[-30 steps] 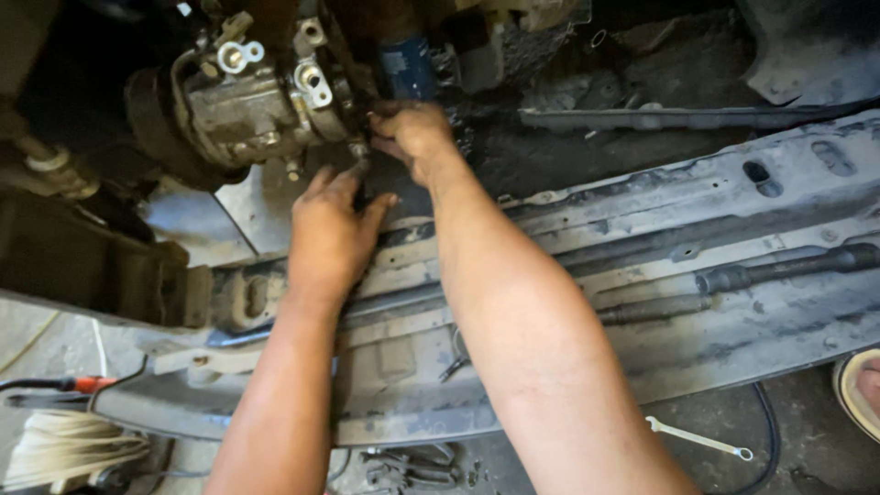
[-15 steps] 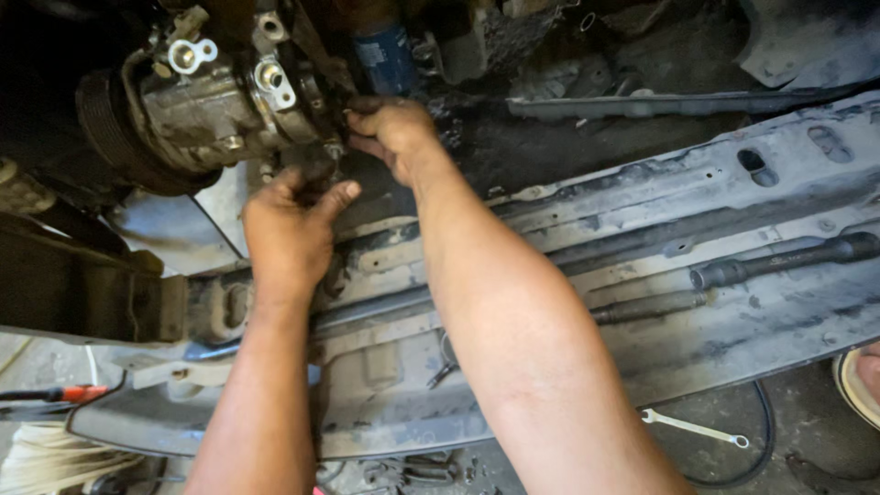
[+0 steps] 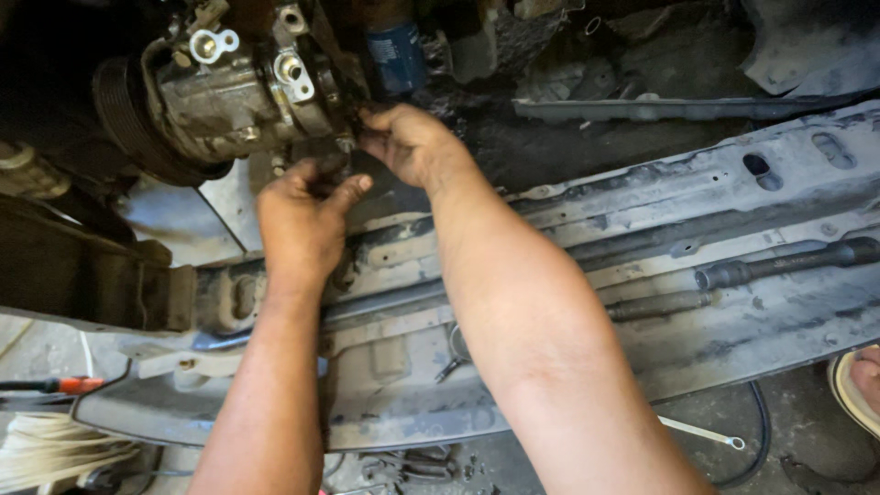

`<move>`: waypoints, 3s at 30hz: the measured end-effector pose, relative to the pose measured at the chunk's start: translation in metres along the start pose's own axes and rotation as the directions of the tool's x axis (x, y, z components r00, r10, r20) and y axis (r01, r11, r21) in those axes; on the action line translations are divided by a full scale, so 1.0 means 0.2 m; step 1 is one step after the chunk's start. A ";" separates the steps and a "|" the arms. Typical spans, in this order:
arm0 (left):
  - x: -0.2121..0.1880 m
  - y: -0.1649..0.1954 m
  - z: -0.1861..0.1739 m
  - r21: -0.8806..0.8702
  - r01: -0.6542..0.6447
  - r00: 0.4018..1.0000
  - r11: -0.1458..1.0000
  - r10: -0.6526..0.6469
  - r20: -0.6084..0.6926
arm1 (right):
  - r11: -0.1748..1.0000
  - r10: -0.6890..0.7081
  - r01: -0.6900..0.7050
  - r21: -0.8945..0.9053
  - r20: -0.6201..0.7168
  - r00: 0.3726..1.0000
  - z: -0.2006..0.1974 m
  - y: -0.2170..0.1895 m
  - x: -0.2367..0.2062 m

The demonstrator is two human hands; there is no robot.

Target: The person works on a car with its front bumper removed, first handling an AC compressor on their lap while seated on the floor, then lifting and fitting the compressor into the engine bay and aligning it by hand. They then use a long breaker bar to tighten bolts securing the compressor to the engine.

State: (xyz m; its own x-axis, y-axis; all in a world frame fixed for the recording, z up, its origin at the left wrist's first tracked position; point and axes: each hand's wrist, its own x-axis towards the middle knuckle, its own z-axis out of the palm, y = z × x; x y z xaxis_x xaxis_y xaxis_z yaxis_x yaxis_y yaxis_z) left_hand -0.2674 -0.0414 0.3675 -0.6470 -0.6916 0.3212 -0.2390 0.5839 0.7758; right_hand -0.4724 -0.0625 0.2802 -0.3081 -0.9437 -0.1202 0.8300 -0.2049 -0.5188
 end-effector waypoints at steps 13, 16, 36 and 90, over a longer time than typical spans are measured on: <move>-0.02 0.06 0.00 0.202 -0.180 0.973 0.963 0.204 -0.105 | 0.982 0.125 -0.115 0.152 -0.055 0.991 0.05 -0.03 0.00; 0.01 0.05 0.02 0.022 -0.077 0.985 0.997 0.079 -0.151 | 0.987 0.112 -0.103 0.122 -0.072 0.991 0.06 -0.04 -0.01; 0.14 -0.10 0.08 0.330 0.087 0.988 0.940 -0.040 -0.148 | 0.987 0.126 -0.116 0.112 -0.085 0.988 0.05 -0.03 0.01; 0.16 -0.03 0.11 -0.370 0.426 0.905 0.826 -0.382 0.189 | 0.974 0.215 -0.221 0.042 0.116 0.970 0.14 -0.07 0.00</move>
State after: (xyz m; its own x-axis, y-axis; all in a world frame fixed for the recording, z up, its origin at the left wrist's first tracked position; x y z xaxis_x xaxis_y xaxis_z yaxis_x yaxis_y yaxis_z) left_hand -0.3030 -0.0572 0.3604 -0.6304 -0.7686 -0.1085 -0.2054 0.0304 0.9782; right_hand -0.4718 -0.0674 0.3116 -0.0664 -0.9893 -0.1298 0.8964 -0.0020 -0.4432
